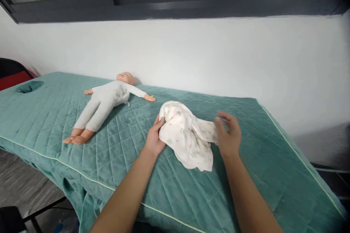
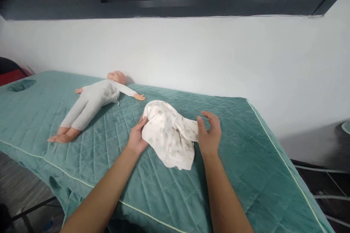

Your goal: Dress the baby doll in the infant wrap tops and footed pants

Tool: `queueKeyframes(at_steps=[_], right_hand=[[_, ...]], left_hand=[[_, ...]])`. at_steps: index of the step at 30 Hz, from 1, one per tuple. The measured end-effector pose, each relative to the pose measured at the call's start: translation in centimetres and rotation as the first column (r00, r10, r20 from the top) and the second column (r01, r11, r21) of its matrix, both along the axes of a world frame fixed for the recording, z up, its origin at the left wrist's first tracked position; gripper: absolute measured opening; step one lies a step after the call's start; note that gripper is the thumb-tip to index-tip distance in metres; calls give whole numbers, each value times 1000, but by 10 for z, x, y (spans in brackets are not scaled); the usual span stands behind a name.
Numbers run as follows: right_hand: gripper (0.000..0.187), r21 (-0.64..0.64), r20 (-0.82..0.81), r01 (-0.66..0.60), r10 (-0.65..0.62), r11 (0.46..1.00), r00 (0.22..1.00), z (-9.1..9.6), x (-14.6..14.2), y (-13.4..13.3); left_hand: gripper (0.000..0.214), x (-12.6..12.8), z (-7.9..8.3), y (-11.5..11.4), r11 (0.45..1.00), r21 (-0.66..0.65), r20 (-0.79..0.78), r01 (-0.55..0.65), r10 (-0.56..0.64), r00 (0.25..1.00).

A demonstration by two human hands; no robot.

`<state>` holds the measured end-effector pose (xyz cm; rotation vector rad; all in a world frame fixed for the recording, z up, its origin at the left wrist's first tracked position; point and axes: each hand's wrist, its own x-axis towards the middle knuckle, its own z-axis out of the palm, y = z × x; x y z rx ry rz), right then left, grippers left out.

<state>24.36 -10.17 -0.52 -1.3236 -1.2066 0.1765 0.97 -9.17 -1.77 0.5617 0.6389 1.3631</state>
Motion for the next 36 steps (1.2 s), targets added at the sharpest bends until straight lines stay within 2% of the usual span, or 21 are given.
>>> queueKeyframes(at_steps=[2,3,5,7,9,11,12,13,16,19,20,22,23,24,26,28,31,33,36], right_hand=[[22,-5,143,-234,232,972,962,7,-16,-12],[21,-44,195,-368,369,929,909,9,-24,-17],[26,-156,239,-583,603,797,761,11,-39,-25],[43,-277,221,-672,726,687,651,10,-50,-29],[52,-355,185,-659,741,663,645,7,-55,-29],[32,-359,150,-626,705,692,693,5,-57,-26],[18,-334,127,-614,680,715,723,4,-56,-24],[12,-305,94,-607,657,734,748,4,-55,-23],[22,-267,-46,-576,587,772,808,4,-49,-18],[16,-295,-131,-552,540,780,832,2,-45,-17],[22,-313,-116,-560,554,767,824,1,-44,-17],[49,-356,-19,-585,620,729,784,0,-44,-19],[57,-377,47,-591,652,713,757,-1,-45,-20],[56,-393,110,-588,672,707,733,-2,-46,-20],[35,-399,195,-571,675,717,712,-3,-48,-21],[14,-375,215,-564,660,736,720,-4,-50,-21],[9,-286,196,-569,628,771,753,-1,-50,-21],[8,-214,183,-539,575,815,797,2,-47,-21],[4,-120,182,-395,412,911,893,6,-38,-21]], left_hand=[[66,0,4,-2,996,76,32,46,-49,998],[70,1,6,-4,991,109,36,71,-76,996],[77,3,9,-8,981,146,4,128,-130,991],[83,6,10,-14,970,145,-75,197,-188,979],[85,10,10,-18,957,146,-158,250,-227,961],[87,13,9,-19,950,158,-208,270,-236,949],[88,14,8,-19,951,163,-218,263,-225,950],[89,15,7,-18,956,163,-225,244,-205,953],[83,17,0,-14,979,153,-270,137,-92,958],[78,17,-5,-11,984,169,-330,60,0,944],[77,17,-5,-10,983,177,-350,50,15,937],[67,17,-5,-11,977,211,-411,41,51,910],[59,16,-5,-11,968,247,-461,42,79,884],[51,16,-5,-12,955,295,-522,43,123,844],[42,15,-5,-14,912,410,-633,25,264,728],[40,14,-8,-16,862,505,-687,-50,437,580],[31,13,-11,-19,788,575,-680,-220,610,407],[25,12,-12,-20,774,574,-675,-268,632,381],[25,12,-12,-21,812,532,-691,-239,579,432]])
